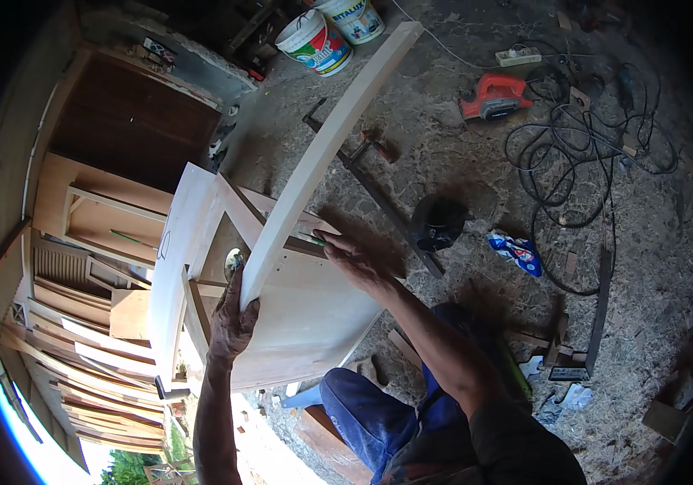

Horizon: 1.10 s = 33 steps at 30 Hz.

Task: The person assembles a wooden furniture frame by hammering nails into joints, measuring and marking wood pieces with a square and pencil, and fitting components together. They handle nails, a hammer, a square, and wooden planks throughout the process.

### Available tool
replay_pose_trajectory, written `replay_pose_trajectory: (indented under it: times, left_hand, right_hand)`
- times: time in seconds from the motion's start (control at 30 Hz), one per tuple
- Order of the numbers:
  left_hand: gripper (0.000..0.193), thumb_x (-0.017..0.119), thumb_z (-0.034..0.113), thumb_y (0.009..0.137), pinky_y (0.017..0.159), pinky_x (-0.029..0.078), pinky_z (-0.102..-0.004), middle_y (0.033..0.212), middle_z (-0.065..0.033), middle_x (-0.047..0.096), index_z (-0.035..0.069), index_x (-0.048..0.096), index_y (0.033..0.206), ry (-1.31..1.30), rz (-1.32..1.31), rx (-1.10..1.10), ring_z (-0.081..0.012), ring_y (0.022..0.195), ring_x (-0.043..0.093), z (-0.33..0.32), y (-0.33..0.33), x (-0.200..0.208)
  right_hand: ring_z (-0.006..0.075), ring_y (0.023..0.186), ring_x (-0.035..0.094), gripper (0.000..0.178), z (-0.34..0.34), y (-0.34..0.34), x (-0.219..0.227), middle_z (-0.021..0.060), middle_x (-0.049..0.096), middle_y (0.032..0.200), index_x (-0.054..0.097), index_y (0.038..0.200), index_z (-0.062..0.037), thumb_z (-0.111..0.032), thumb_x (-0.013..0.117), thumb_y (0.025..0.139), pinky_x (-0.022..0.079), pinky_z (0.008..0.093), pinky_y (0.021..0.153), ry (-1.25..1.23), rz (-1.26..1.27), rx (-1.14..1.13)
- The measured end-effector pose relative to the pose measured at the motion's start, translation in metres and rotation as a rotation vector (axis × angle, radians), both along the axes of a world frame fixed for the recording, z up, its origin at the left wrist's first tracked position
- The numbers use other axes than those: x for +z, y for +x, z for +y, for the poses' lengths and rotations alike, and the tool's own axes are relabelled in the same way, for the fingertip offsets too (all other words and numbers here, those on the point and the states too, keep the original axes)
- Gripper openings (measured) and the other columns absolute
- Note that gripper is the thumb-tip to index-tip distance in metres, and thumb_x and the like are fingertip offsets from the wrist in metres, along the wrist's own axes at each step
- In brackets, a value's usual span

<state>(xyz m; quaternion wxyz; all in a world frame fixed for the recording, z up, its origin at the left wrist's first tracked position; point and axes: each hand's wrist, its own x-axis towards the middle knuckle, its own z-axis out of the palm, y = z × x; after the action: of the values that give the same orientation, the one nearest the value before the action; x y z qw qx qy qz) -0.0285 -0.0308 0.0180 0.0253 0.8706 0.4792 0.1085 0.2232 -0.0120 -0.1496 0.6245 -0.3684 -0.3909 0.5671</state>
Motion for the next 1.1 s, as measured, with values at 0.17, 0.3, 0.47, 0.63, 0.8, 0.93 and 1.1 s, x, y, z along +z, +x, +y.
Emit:
replay_pose_trajectory:
  times: [0.17, 0.3, 0.47, 0.63, 0.8, 0.93, 1.1]
  left_hand:
    - [0.071, 0.066, 0.026, 0.094, 0.096, 0.053, -0.0476, 0.138, -0.0241, 0.059, 0.009, 0.034, 0.156, -0.001, 0.009, 0.005, -0.0434, 0.117, 0.063, 0.001, -0.002, 0.000]
    - [0.070, 0.066, 0.026, 0.094, 0.100, 0.052, -0.0468, 0.141, -0.0236, 0.056, 0.007, 0.036, 0.154, 0.000, 0.014, 0.035, -0.0423, 0.123, 0.060, -0.003, -0.002, 0.002]
    - [0.069, 0.067, 0.026, 0.093, 0.101, 0.051, -0.0466, 0.142, -0.0236, 0.055, 0.006, 0.038, 0.153, 0.003, 0.025, 0.029, -0.0419, 0.124, 0.059, -0.001, 0.007, 0.005]
    - [0.070, 0.068, 0.026, 0.092, 0.102, 0.051, -0.0462, 0.142, -0.0234, 0.055, 0.006, 0.039, 0.152, -0.004, 0.014, 0.058, -0.0419, 0.123, 0.059, -0.005, 0.001, 0.005]
    - [0.069, 0.067, 0.026, 0.092, 0.103, 0.050, -0.0459, 0.143, -0.0227, 0.055, 0.007, 0.039, 0.152, -0.037, -0.003, 0.079, -0.0419, 0.125, 0.058, -0.004, -0.004, 0.005]
    - [0.067, 0.065, 0.024, 0.094, 0.103, 0.050, -0.0467, 0.142, -0.0248, 0.055, 0.007, 0.039, 0.153, -0.038, 0.005, 0.071, -0.0428, 0.126, 0.058, 0.006, 0.008, 0.002]
    - [0.060, 0.052, 0.031, 0.104, 0.111, 0.043, -0.0481, 0.149, -0.0256, 0.048, 0.004, 0.035, 0.154, -0.094, -0.039, 0.051, -0.0446, 0.135, 0.049, -0.005, 0.003, -0.003]
  right_hand:
    - [0.0111, 0.108, 0.058, 0.051, 0.009, 0.002, 0.017, 0.0027, 0.068, 0.118, 0.064, 0.137, -0.0124, -0.047, 0.065, 0.099, 0.047, 0.0294, 0.094, -0.036, -0.102, 0.190]
    - [0.0101, 0.108, 0.062, 0.042, 0.005, 0.001, 0.039, 0.0003, 0.072, 0.117, 0.069, 0.132, -0.0219, -0.044, 0.067, 0.096, 0.049, 0.0281, 0.096, -0.042, -0.191, 0.144]
    - [0.0118, 0.110, 0.063, 0.037, 0.023, -0.010, 0.014, 0.0033, 0.072, 0.120, 0.071, 0.128, -0.0146, -0.033, 0.070, 0.095, 0.049, 0.0289, 0.097, -0.059, 0.054, 0.154]
    - [0.0127, 0.115, 0.061, 0.036, 0.028, -0.017, 0.001, 0.0057, 0.070, 0.125, 0.070, 0.128, -0.0071, -0.022, 0.071, 0.095, 0.046, 0.0293, 0.101, -0.015, 0.095, 0.187]
    - [0.0137, 0.118, 0.059, 0.035, 0.032, -0.024, 0.004, 0.0068, 0.068, 0.129, 0.070, 0.129, -0.0073, -0.020, 0.071, 0.096, 0.045, 0.0299, 0.103, 0.008, 0.122, 0.190]
    - [0.0147, 0.116, 0.061, 0.038, 0.038, -0.008, -0.003, 0.0063, 0.068, 0.126, 0.069, 0.130, -0.0066, -0.024, 0.071, 0.096, 0.048, 0.0301, 0.100, 0.054, 0.121, 0.184]
    - [0.0283, 0.103, 0.069, 0.034, 0.020, 0.031, -0.017, 0.0143, 0.071, 0.111, 0.066, 0.126, -0.0112, -0.035, 0.060, 0.102, 0.052, 0.0367, 0.088, 0.081, -0.273, -0.237]
